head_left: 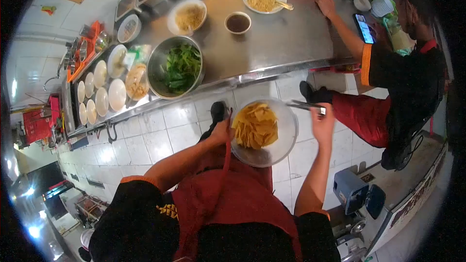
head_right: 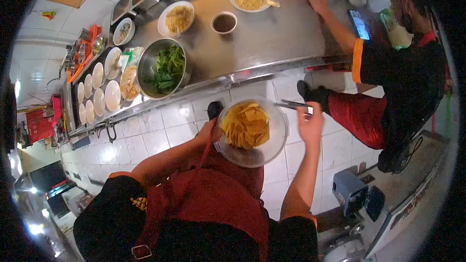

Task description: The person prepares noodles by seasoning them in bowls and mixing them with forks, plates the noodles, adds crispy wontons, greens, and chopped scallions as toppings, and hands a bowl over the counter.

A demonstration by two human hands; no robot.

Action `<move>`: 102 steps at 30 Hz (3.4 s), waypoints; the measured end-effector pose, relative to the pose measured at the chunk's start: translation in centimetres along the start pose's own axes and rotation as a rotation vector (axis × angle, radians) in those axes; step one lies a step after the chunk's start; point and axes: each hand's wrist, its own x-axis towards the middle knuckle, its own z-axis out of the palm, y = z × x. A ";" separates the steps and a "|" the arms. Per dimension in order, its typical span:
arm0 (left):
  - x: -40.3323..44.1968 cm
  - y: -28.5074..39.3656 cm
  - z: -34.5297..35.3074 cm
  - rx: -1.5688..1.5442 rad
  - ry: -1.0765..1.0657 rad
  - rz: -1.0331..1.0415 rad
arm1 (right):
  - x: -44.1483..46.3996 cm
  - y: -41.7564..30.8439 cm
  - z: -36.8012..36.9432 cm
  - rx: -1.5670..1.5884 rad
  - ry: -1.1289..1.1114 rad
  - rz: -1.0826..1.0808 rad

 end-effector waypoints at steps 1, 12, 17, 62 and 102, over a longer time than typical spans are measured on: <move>0.4 -0.7 -0.2 0.098 -0.088 -0.028 | -1.1 -1.2 -1.8 0.104 0.064 0.117; -1.8 7.0 -2.9 0.179 -0.059 -0.094 | -13.0 -4.5 0.1 0.110 -0.122 0.059; -2.1 7.2 -3.3 0.055 0.029 0.109 | -9.5 -5.8 0.1 -0.249 -0.256 -0.424; -1.7 6.7 -3.5 -0.003 -0.116 0.128 | -7.5 -4.2 -3.9 -0.096 0.043 0.058; 1.4 6.5 -5.3 -0.157 -0.054 -0.117 | 19.6 -17.0 -1.7 0.713 0.377 -0.112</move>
